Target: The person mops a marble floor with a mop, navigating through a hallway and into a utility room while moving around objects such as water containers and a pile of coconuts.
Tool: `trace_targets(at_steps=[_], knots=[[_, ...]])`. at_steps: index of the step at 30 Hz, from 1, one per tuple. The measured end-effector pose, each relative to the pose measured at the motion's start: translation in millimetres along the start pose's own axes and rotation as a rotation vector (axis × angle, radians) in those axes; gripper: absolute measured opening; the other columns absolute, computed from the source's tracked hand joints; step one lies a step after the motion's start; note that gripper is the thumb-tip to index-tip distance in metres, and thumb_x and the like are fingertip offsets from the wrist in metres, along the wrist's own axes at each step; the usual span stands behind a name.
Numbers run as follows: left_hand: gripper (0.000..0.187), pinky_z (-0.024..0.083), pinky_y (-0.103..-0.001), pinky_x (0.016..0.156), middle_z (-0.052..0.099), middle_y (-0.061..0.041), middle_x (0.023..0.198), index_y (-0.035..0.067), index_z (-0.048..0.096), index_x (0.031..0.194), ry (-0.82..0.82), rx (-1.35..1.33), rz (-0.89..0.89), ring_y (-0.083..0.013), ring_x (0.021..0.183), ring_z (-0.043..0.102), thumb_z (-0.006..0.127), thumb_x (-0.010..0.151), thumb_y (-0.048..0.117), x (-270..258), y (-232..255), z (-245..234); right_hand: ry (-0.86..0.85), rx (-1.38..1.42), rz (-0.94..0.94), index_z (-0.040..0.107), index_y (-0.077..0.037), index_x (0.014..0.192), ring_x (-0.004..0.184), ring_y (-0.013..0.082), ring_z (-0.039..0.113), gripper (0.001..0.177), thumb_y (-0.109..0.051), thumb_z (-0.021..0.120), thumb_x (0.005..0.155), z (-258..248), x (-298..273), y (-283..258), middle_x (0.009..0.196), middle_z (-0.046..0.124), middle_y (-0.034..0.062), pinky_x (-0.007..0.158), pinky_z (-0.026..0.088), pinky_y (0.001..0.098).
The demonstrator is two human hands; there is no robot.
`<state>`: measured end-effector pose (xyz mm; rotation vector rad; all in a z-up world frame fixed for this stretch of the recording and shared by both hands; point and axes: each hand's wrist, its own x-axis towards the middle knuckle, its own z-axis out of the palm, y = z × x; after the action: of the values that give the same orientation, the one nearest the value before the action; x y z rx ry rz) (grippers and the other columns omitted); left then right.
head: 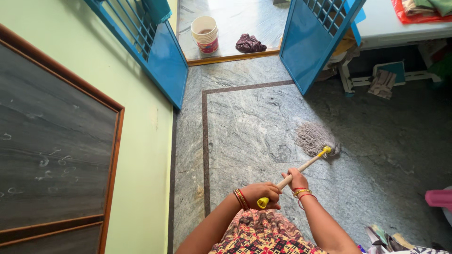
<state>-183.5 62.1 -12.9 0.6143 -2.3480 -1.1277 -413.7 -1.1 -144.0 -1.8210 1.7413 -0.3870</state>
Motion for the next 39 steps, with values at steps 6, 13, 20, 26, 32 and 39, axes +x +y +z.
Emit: trace_targets(at_steps=[6,13,20,26,32,39], knots=[[0.031,0.054,-0.042,0.097,0.071,-0.010,0.108,0.009,0.059,0.077,0.166,-0.052,-0.067,-0.0300,0.115,0.065,0.077,0.092,0.028,-42.9,20.6,-16.8,-0.033,-0.093,-0.192,0.062,-0.012,0.085,0.086,0.0420,0.065,0.033,-0.043,0.072,0.088,37.5,10.4,-19.2,0.090,0.066,0.0143,0.068,0.051,0.0516],[0.029,0.054,-0.043,0.094,0.070,-0.009,0.098,0.008,0.060,0.080,0.284,0.020,-0.270,-0.0304,0.110,0.067,0.077,0.093,0.026,-136.3,91.7,-60.0,-0.193,-0.090,-0.243,0.064,-0.012,0.086,0.083,0.0404,0.066,0.031,-0.041,0.073,0.087,134.3,7.0,-85.1,0.092,0.066,0.0119,0.069,0.052,0.0505],[0.031,0.051,-0.044,0.093,0.067,-0.012,0.087,0.005,0.060,0.076,0.473,0.155,-0.514,-0.0344,0.107,0.067,0.079,0.091,0.024,-247.2,194.1,-67.3,-0.367,-0.017,-0.554,0.064,-0.013,0.078,0.076,0.0392,0.068,0.037,-0.046,0.081,0.076,244.5,-53.1,-189.8,0.086,0.067,0.0113,0.065,0.053,0.0501],[0.027,0.055,-0.043,0.083,0.068,-0.009,0.083,0.006,0.059,0.072,0.559,0.237,-0.590,-0.0322,0.097,0.067,0.081,0.084,0.016,-299.1,258.6,-43.6,-0.594,0.090,-0.771,0.062,-0.011,0.080,0.080,0.0391,0.067,0.041,-0.046,0.083,0.076,290.2,-127.0,-264.3,0.086,0.066,0.0122,0.069,0.054,0.0492],[0.031,0.055,-0.043,0.075,0.064,-0.007,0.077,0.007,0.059,0.071,0.525,0.364,-0.526,-0.0294,0.086,0.064,0.085,0.082,0.019,-278.6,273.5,-21.5,-0.676,0.131,-0.920,0.060,-0.013,0.081,0.080,0.0361,0.066,0.032,-0.041,0.075,0.086,277.1,-162.8,-275.0,0.091,0.063,0.0072,0.068,0.052,0.0486],[0.031,0.054,-0.040,0.070,0.064,-0.005,0.078,0.009,0.059,0.072,0.512,0.312,-0.472,-0.0278,0.084,0.065,0.084,0.085,0.023,-223.6,278.7,-11.0,-0.543,0.001,-0.848,0.064,-0.016,0.081,0.083,0.0334,0.067,0.017,-0.032,0.069,0.085,216.3,-152.2,-231.3,0.092,0.065,0.0024,0.065,0.053,0.0484]])
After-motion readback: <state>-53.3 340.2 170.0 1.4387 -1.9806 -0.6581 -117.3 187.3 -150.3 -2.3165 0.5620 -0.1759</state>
